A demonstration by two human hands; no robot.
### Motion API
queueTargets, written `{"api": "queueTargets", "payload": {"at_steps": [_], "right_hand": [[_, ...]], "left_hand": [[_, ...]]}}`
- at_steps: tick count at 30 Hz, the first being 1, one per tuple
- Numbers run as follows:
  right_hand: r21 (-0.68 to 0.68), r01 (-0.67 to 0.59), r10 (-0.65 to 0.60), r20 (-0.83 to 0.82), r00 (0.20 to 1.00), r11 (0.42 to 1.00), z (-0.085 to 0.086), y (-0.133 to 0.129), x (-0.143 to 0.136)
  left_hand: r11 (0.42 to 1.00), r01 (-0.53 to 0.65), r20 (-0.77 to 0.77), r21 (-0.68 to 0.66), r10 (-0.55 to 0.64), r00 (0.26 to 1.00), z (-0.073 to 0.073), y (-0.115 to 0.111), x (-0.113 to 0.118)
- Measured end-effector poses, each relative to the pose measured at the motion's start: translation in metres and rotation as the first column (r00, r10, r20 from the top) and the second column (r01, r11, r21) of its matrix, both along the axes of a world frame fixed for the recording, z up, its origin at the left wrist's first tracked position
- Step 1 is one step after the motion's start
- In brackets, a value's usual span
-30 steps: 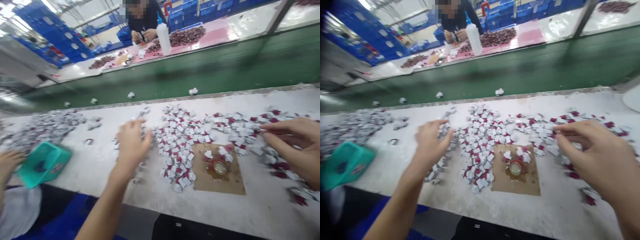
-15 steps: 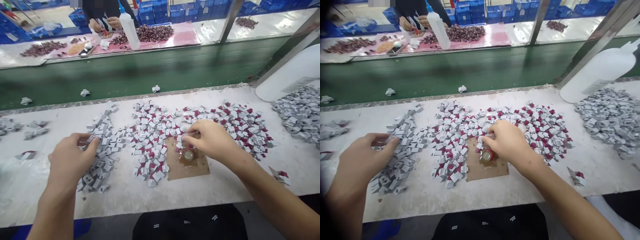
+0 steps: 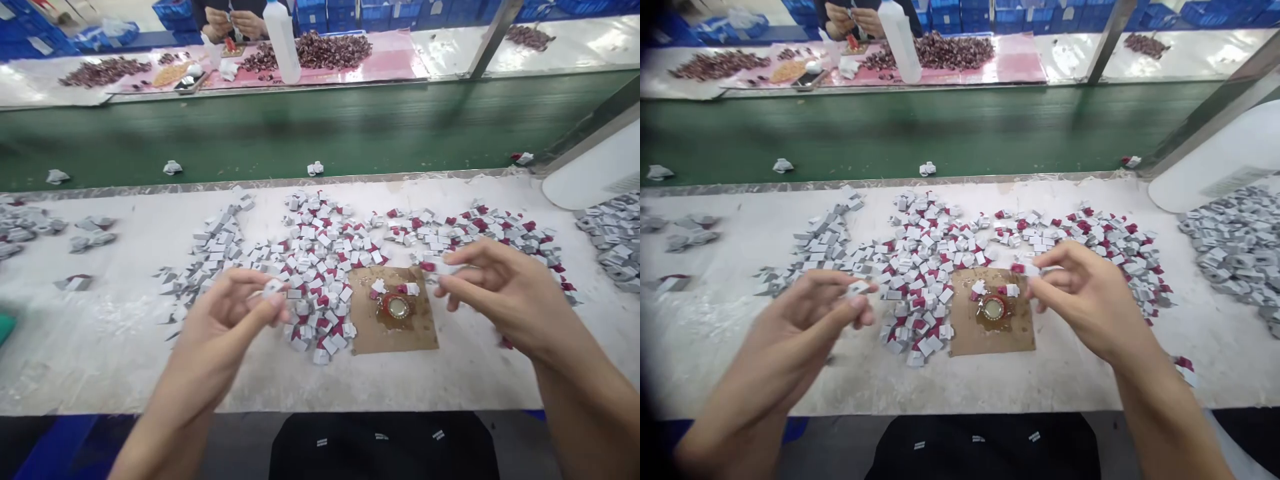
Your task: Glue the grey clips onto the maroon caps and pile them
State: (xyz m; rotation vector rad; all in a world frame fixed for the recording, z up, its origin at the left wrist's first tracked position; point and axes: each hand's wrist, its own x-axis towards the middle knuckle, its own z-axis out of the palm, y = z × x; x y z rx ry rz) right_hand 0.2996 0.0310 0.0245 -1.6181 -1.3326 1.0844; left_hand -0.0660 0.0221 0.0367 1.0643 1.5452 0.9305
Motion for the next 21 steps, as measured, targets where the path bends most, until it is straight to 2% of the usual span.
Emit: {"api": "queueTargets", "payload": {"at_steps": [2, 4, 9, 13, 16, 21], "right_hand": [[0.012, 0.107, -0.106, -0.047, 0.993, 0.994, -0.01, -0.023, 0.013], [0.025, 0.185, -0.183, -0.056, 0.981, 0.982, -0.021, -0.046, 0.021], [0.057, 0.225, -0.227, 0.032, 0.973, 0.973, -0.043, -0.081, 0.015], [0.179, 0.195, -0.222, 0.141, 0.965, 0.964, -0.053, -0.09, 0.005], [0.222, 0.164, -0.22, 0.255, 0.942, 0.961, -0.057, -0.091, 0.002], [0.265, 0.08, -0.164, 0.314, 0.935, 0.961, -0.054, -0.091, 0.002]], "left_hand": [[0.999, 0.044, 0.127, -0.033, -0.039, 0.991, -0.003, -0.002, 0.015], [0.996, 0.073, 0.189, -0.043, -0.063, 0.98, -0.008, -0.001, 0.027], [0.988, 0.14, 0.246, -0.072, -0.119, 0.962, -0.014, -0.002, 0.043], [0.982, 0.177, 0.277, -0.06, -0.154, 0.948, -0.016, -0.008, 0.052], [0.971, 0.22, 0.269, -0.092, -0.188, 0.945, -0.018, -0.015, 0.059], [0.947, 0.321, 0.053, -0.022, -0.319, 0.946, -0.021, -0.026, 0.068]]}}
